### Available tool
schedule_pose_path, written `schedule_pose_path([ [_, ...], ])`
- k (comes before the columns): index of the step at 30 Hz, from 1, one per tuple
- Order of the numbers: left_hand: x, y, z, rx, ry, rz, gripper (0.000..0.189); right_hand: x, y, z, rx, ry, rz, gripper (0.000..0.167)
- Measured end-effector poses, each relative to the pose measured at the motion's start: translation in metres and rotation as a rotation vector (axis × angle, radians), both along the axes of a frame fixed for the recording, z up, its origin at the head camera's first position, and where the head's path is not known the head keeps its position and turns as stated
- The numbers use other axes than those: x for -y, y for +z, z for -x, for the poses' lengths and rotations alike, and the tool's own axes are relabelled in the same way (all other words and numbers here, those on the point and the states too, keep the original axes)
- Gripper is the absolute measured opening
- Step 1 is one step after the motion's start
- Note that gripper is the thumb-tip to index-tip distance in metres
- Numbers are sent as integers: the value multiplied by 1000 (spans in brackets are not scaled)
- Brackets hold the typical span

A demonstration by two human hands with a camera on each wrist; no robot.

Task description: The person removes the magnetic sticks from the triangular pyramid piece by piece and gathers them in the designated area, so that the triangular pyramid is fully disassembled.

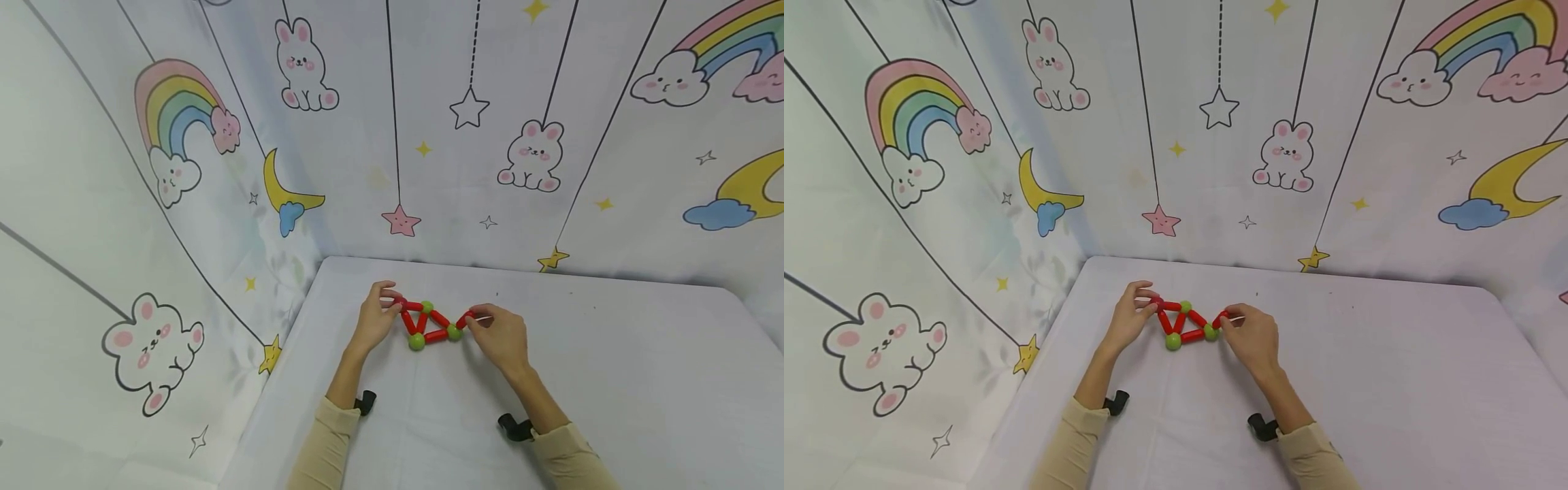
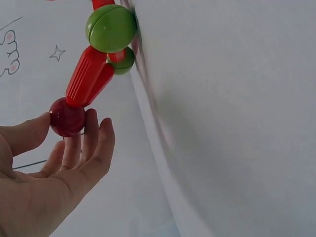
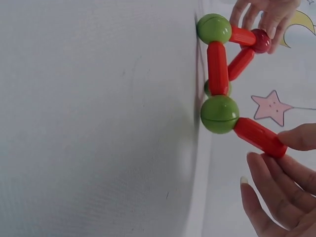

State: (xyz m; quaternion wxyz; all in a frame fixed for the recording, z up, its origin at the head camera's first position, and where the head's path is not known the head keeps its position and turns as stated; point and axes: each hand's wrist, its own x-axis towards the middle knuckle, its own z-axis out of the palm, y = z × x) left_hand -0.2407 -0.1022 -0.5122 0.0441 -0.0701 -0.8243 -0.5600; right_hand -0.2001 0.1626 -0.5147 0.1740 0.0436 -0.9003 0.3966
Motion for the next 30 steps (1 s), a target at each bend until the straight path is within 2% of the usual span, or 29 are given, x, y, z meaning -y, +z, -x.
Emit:
schedule_pose_path([
  [8, 5, -2, 2, 8, 9, 11, 44, -9, -1, 2, 17, -7, 5, 16],
  [15, 14, -4, 2, 66, 2, 2, 43, -15, -3, 3, 54, -24, -22, 16],
  [23, 21, -3, 2, 135, -6, 34, 43, -23, -1, 4, 154, -42, -54, 21],
  [30, 25, -7, 0, 138, 0, 84, 43, -28, 0, 1, 221, -33, -96, 22],
])
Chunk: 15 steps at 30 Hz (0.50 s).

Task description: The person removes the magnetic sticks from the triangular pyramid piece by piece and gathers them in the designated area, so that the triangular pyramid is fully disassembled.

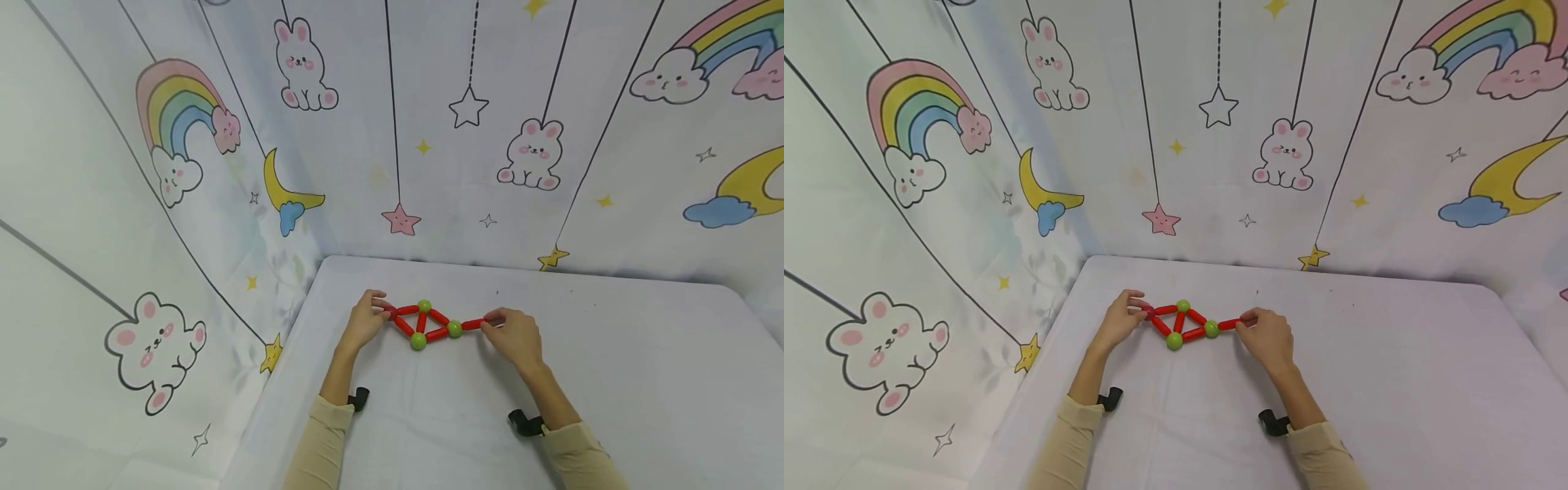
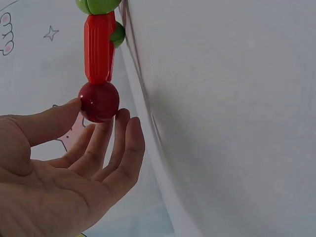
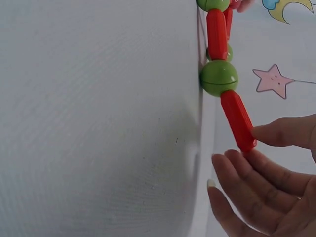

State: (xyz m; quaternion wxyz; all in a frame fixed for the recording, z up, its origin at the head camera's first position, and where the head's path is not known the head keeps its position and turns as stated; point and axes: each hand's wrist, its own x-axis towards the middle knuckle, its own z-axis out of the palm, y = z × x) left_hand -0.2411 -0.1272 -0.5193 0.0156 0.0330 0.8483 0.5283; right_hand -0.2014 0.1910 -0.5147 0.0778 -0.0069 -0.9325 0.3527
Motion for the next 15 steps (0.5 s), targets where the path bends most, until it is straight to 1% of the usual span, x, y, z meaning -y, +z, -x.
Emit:
schedule_pose_path([
  [3, 1, -2, -1, 20, 3, 27, 42, -1, -1, -1, 33, 2, -22, 22],
  [10, 1, -4, -1, 8, 15, 45, 44, -5, -1, 0, 83, 15, -46, 23],
  [15, 1, -2, 0, 19, 27, 60, 43, -4, -1, 0, 148, 26, -53, 22],
])
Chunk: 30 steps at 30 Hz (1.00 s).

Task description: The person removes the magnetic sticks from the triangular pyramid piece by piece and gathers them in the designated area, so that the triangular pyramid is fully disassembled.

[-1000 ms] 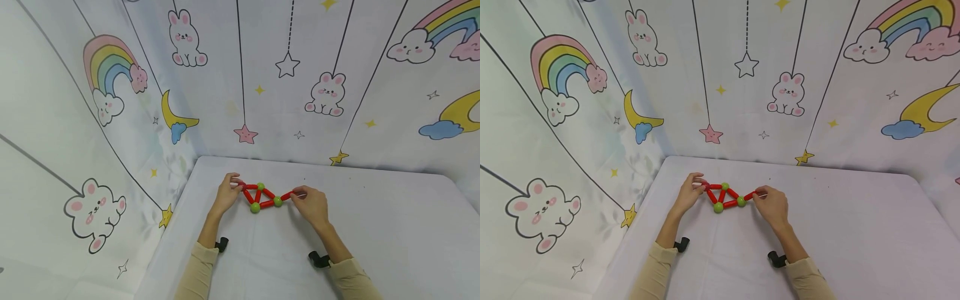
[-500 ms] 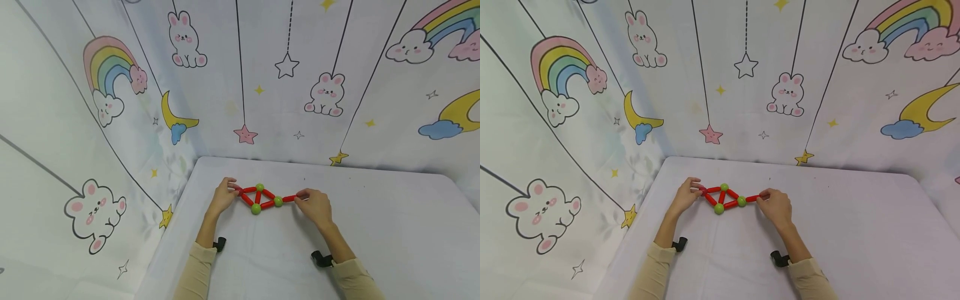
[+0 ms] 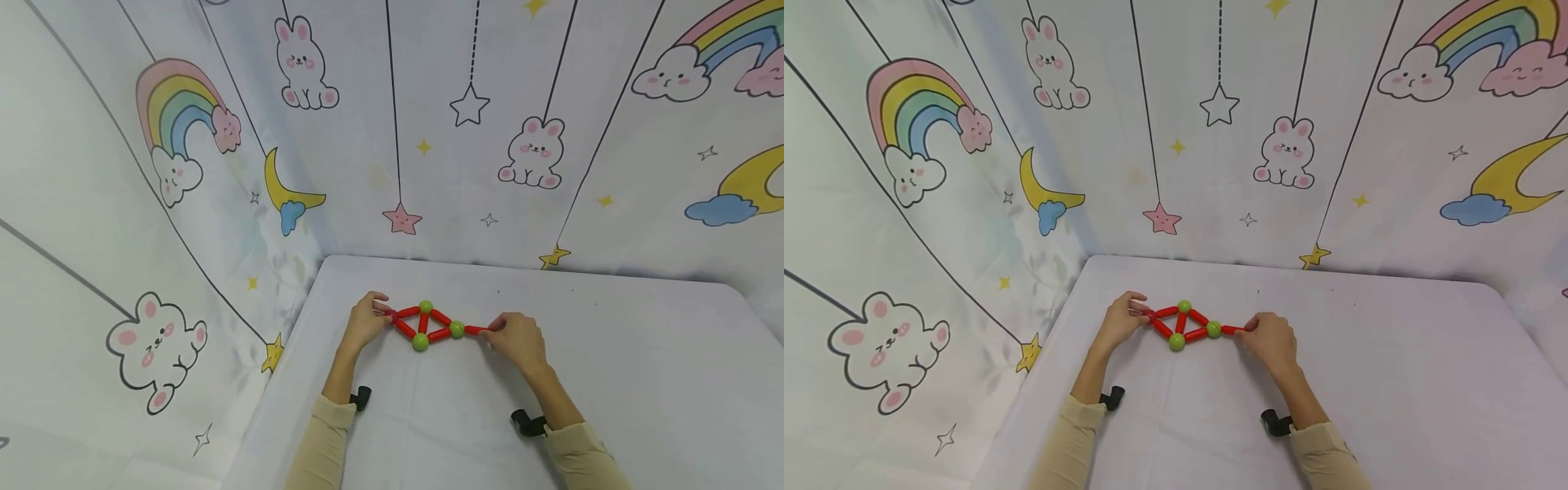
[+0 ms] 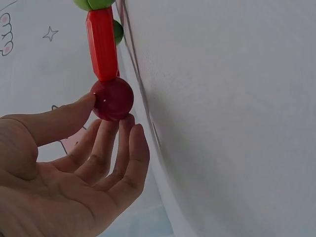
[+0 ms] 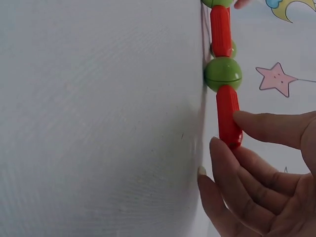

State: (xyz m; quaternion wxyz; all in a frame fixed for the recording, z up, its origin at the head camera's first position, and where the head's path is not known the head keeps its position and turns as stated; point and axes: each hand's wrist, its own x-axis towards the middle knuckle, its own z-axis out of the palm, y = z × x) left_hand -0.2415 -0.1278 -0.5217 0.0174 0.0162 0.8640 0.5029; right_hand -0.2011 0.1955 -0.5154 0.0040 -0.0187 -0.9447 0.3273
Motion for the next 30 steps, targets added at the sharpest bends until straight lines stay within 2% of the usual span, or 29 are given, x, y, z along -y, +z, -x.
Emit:
schedule_pose_path([
  [7, 0, 1, -2, 0, -4, 11, 41, 3, 2, -3, 94, 29, -18, 24],
  [15, -7, -2, 1, 6, -53, 16, 43, 14, -4, -2, 134, 94, 49, 24],
  [22, -9, -3, 5, -7, -35, 38, 40, 21, -4, -4, 180, 135, 93, 21],
  [30, -11, -6, 8, -4, -37, 32, 41, 26, -6, -6, 232, 200, 198, 21],
])
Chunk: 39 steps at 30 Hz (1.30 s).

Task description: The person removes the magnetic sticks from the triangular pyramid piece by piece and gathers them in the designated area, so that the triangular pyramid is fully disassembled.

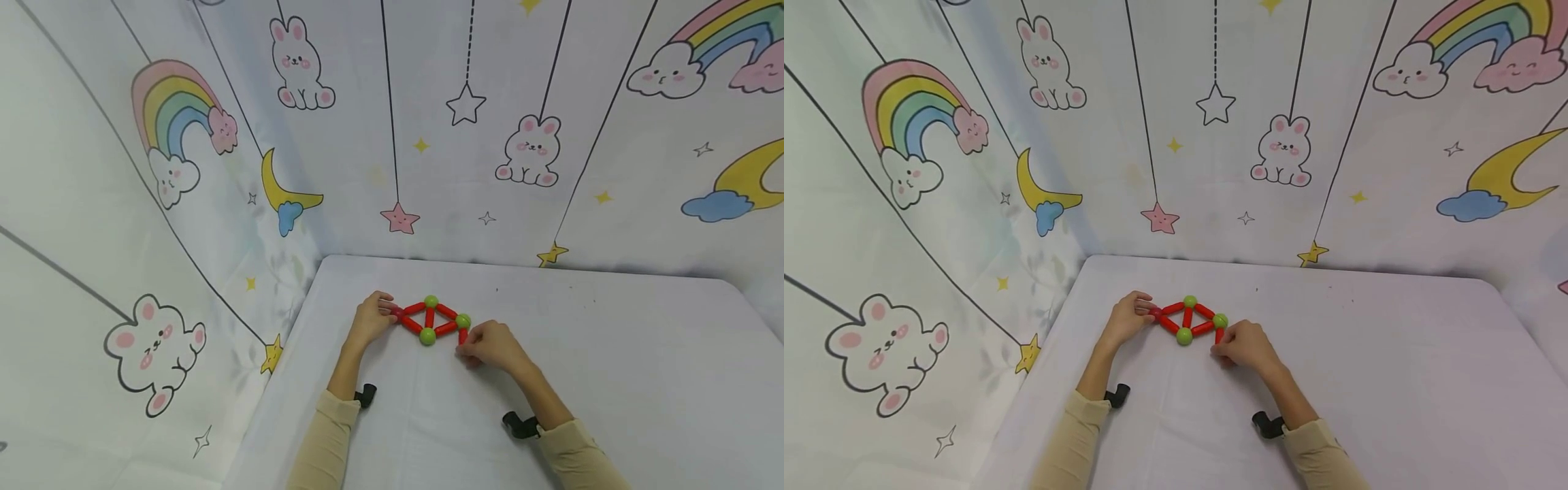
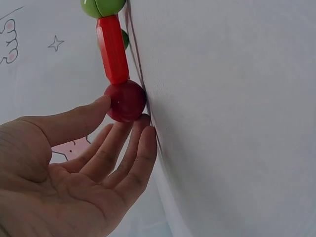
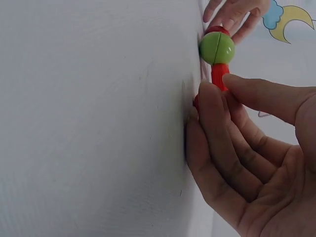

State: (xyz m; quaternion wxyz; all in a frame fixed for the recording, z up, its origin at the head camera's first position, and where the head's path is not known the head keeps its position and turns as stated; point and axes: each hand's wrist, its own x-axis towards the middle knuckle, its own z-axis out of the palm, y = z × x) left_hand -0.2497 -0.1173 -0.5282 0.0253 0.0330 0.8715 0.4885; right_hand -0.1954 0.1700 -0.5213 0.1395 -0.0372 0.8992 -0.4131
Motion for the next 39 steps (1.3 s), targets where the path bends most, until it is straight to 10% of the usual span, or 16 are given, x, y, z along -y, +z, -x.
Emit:
schedule_pose_path([
  [10, -3, 2, 2, -3, -19, 1, 38, 8, 5, -1, 5, 38, -22, 21],
  [21, -4, 5, 9, 8, -18, -30, 44, 21, 19, 13, -250, -1, -33, 15],
  [39, -10, 3, 9, 42, -38, -37, 43, 71, 20, 29, -350, -34, 50, 20],
])
